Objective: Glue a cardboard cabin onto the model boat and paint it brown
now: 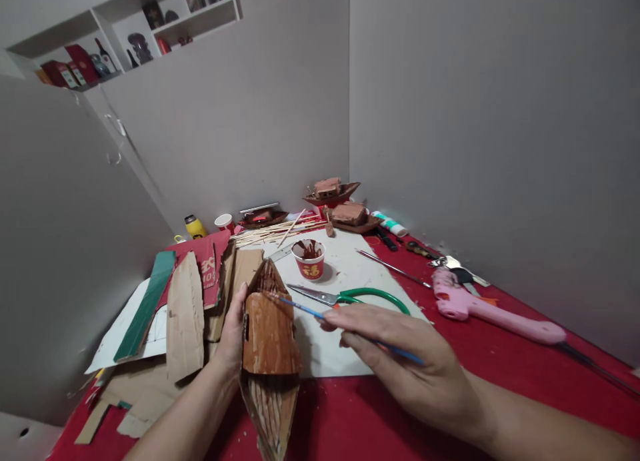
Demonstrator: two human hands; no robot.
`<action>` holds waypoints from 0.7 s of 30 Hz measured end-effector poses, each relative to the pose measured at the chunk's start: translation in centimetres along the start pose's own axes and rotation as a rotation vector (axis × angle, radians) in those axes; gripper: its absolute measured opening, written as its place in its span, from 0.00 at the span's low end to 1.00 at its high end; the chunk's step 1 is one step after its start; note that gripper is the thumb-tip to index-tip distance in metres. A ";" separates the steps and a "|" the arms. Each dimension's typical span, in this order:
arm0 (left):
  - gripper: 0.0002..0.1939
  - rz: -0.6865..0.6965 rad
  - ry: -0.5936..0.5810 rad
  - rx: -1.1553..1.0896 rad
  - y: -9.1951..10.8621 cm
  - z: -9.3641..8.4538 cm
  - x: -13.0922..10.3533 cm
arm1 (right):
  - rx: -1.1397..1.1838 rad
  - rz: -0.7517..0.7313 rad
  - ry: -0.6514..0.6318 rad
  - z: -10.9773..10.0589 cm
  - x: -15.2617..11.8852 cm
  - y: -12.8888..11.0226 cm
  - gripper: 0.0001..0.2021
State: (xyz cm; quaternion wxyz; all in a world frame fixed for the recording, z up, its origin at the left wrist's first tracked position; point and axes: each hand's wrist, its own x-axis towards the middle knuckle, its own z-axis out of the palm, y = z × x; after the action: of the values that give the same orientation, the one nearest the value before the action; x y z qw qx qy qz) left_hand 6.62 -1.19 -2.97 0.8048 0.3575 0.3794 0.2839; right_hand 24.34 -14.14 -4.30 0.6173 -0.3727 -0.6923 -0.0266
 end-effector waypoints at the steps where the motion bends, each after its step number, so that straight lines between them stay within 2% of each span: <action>1: 0.27 0.018 0.009 0.000 0.0 0.0 0.0 | -0.006 -0.039 -0.028 0.0 0.0 -0.1 0.21; 3: 0.26 0.053 0.033 -0.009 -0.1 -0.1 0.1 | -0.035 -0.080 -0.064 0.0 0.1 -0.1 0.20; 8: 0.25 0.089 0.030 -0.058 -0.2 0.2 0.0 | -0.075 -0.003 0.030 0.0 0.1 0.0 0.19; 12: 0.22 0.143 0.097 -0.086 0.1 0.5 0.0 | -0.018 -0.122 -0.115 0.0 0.0 -0.2 0.22; 14: 0.22 0.117 0.115 -0.103 0.4 0.3 0.2 | -0.012 -0.168 -0.158 -0.1 -0.1 -0.1 0.22; 16: 0.23 0.065 0.043 -0.106 0.6 -0.4 0.6 | -0.064 -0.155 -0.112 -0.3 0.0 0.2 0.21; 19: 0.26 0.027 -0.181 -0.104 0.9 -1.9 1.5 | -0.142 -0.076 -0.007 -0.6 0.1 0.6 0.20; 21: 0.26 0.035 -0.275 -0.101 1.0 -2.7 2.0 | -0.140 -0.062 0.013 -0.7 0.2 0.6 0.20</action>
State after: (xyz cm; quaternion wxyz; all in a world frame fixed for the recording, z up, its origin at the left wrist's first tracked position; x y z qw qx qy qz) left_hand 5.34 1.83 -4.22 0.8612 0.3584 0.2446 0.2648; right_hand 25.22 -14.00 -4.24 0.5929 -0.3934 -0.6960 -0.0963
